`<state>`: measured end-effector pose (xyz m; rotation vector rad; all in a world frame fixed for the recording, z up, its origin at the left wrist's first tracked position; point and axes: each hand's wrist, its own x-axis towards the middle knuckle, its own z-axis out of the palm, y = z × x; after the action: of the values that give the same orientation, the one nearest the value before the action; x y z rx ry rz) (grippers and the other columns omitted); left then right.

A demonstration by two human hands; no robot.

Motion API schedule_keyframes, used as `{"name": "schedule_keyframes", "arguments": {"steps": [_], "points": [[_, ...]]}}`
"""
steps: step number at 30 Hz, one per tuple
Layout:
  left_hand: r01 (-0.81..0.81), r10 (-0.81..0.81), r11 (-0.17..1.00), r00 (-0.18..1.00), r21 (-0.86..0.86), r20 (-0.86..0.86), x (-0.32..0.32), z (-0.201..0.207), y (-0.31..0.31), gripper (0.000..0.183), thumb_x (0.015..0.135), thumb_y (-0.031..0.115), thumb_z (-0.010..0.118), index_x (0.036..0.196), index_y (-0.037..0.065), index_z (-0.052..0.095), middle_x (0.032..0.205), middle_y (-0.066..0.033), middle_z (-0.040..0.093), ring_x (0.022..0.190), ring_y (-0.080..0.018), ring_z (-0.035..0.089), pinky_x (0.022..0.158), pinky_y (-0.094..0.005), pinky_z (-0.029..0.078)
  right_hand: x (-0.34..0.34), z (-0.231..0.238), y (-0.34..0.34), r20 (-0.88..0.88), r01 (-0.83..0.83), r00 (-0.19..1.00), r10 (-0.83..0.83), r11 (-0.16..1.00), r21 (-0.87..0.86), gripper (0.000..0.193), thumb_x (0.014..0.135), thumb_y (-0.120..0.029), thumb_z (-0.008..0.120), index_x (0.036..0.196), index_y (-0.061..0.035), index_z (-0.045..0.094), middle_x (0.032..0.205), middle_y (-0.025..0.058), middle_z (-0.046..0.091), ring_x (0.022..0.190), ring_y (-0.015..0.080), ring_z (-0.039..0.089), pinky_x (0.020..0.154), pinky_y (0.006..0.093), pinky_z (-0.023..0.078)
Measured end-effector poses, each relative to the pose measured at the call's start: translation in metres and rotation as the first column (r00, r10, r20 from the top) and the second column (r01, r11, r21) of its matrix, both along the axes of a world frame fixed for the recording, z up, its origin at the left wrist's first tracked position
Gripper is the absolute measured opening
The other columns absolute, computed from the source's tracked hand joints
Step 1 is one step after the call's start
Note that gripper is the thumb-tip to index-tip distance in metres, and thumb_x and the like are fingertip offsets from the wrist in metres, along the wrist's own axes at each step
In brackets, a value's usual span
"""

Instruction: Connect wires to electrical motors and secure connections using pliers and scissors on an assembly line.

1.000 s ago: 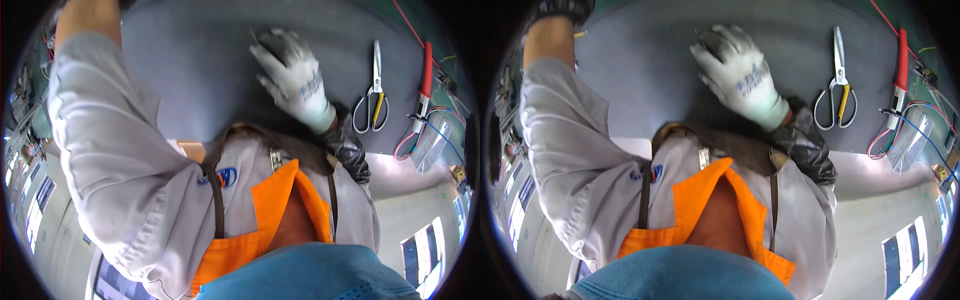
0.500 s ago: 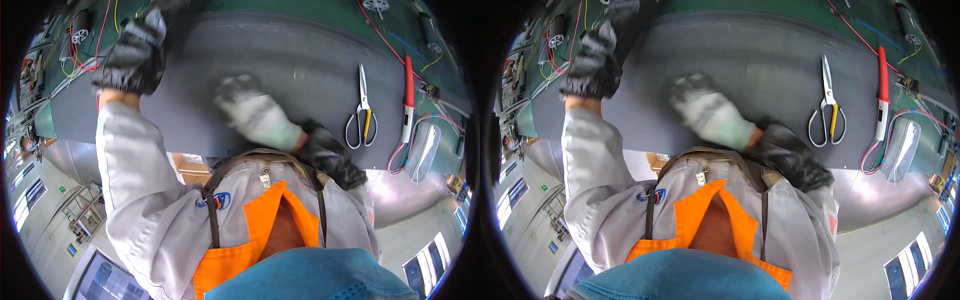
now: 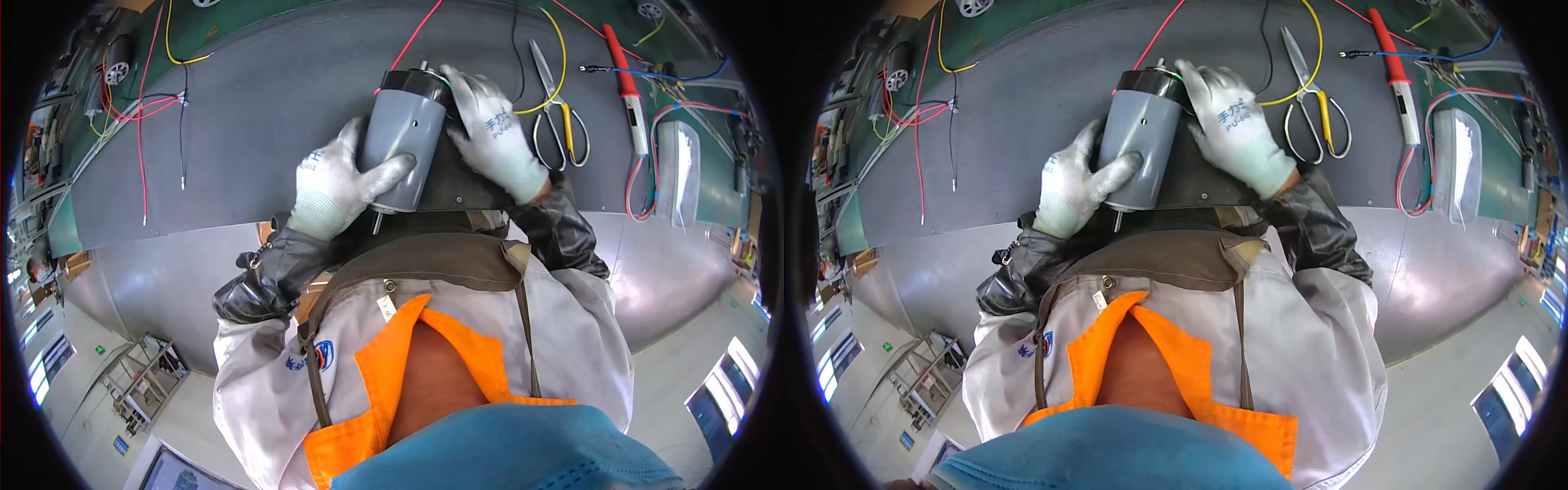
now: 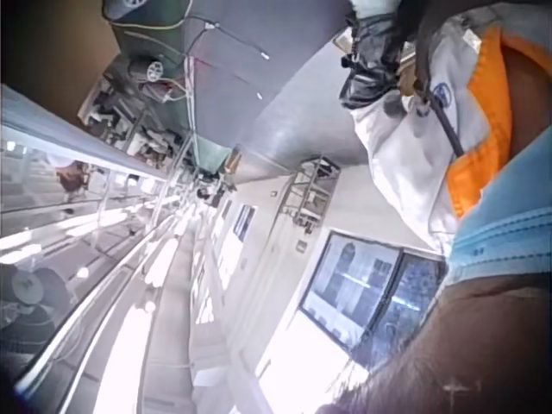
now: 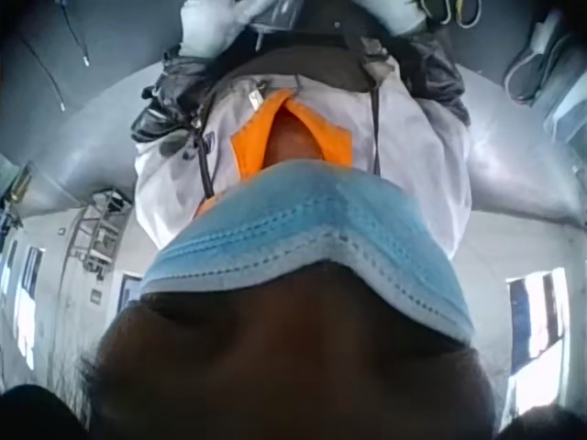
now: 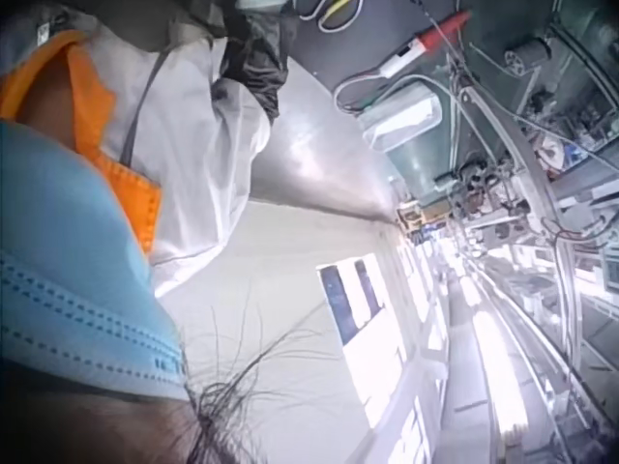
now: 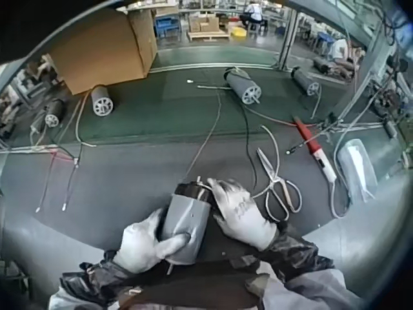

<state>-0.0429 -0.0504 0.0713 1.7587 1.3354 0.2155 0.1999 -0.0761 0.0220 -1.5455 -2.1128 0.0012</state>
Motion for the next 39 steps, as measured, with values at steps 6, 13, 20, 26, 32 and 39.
{"name": "schedule_keyframes", "arguments": {"steps": [6, 13, 20, 26, 32, 39], "points": [[0.289, -0.604, 0.610, 0.772, 0.738, 0.197, 0.038, -0.029, 0.082, 0.081, 0.076, 0.043, 0.079, 0.140, 0.003, 0.049, 0.138, -0.0230, 0.050, 0.127, -0.0428, 0.048, 0.105, -0.0480, 0.042, 0.008, 0.022, -0.001, 0.334, 0.063, 0.942, -0.040, 0.996, -0.057, 0.033, 0.084, -0.016, 0.063, 0.114, -0.0050, 0.058, 0.077, 0.0073, 0.064, 0.076, 0.0258, 0.065, 0.069, 0.0398, 0.052], [0.221, -0.168, 0.858, 0.974, -0.463, 0.152, -0.016, 0.005, 0.096, 0.052, 0.099, 0.048, 0.058, 0.121, 0.000, 0.062, 0.097, -0.0063, 0.068, 0.084, -0.0096, 0.062, 0.071, -0.0250, 0.050, 0.047, 0.108, -0.034, -0.079, -0.180, 0.983, 0.164, 0.936, -0.304, 0.021, 0.083, -0.029, 0.070, 0.088, -0.0084, 0.066, 0.077, 0.0123, 0.064, 0.072, 0.0356, 0.063, 0.066, 0.0487, 0.049], [0.225, -0.308, 0.840, 0.947, -0.494, -0.092, 0.021, 0.029, 0.103, 0.073, 0.096, 0.071, 0.043, 0.104, 0.002, 0.064, 0.083, -0.0031, 0.062, 0.075, -0.0129, 0.056, 0.068, -0.0292, 0.046, -0.247, -0.021, 0.026, -0.321, -0.645, 0.760, 0.565, 0.714, -0.272, 0.019, 0.082, -0.020, 0.069, 0.072, -0.0049, 0.067, 0.070, 0.0120, 0.064, 0.064, 0.0309, 0.063, 0.059, 0.0459, 0.052], [0.426, -0.366, 0.860, 0.899, 0.282, -0.240, -0.017, -0.008, 0.103, 0.050, 0.108, 0.039, 0.037, 0.103, -0.001, 0.067, 0.089, -0.0283, 0.067, 0.077, -0.0454, 0.062, 0.073, -0.0484, 0.048, -0.100, 0.047, 0.028, -0.427, -0.842, 0.369, 0.826, 0.492, 0.223, 0.035, 0.088, -0.033, 0.067, 0.097, 0.0007, 0.065, 0.088, 0.0196, 0.065, 0.085, 0.0372, 0.064, 0.073, 0.0448, 0.051], [0.163, -0.154, 0.974, 0.986, 0.158, -0.066, -0.016, -0.019, 0.089, 0.050, 0.108, 0.039, 0.043, 0.103, -0.007, 0.062, 0.075, -0.0165, 0.055, 0.074, -0.0165, 0.046, 0.071, -0.0363, 0.047, 0.254, 0.061, -0.090, 0.065, 0.494, 0.862, -0.503, 0.861, 0.120, 0.025, 0.086, -0.025, 0.065, 0.105, -0.0124, 0.076, 0.106, 0.0138, 0.071, 0.090, 0.0324, 0.069, 0.082, 0.0385, 0.056], [0.036, -0.038, 0.994, 0.999, 0.104, 0.014, -0.018, -0.036, 0.064, 0.053, 0.108, 0.039, 0.042, 0.098, -0.009, 0.062, 0.083, -0.0060, 0.063, 0.079, -0.0145, 0.048, 0.077, -0.0341, 0.047, 0.425, 0.031, -0.094, 0.372, 0.922, 0.379, -0.847, 0.311, -0.230, 0.028, 0.086, -0.027, 0.064, 0.106, -0.0092, 0.074, 0.102, 0.0190, 0.072, 0.096, 0.0370, 0.069, 0.084, 0.0458, 0.054]]}}
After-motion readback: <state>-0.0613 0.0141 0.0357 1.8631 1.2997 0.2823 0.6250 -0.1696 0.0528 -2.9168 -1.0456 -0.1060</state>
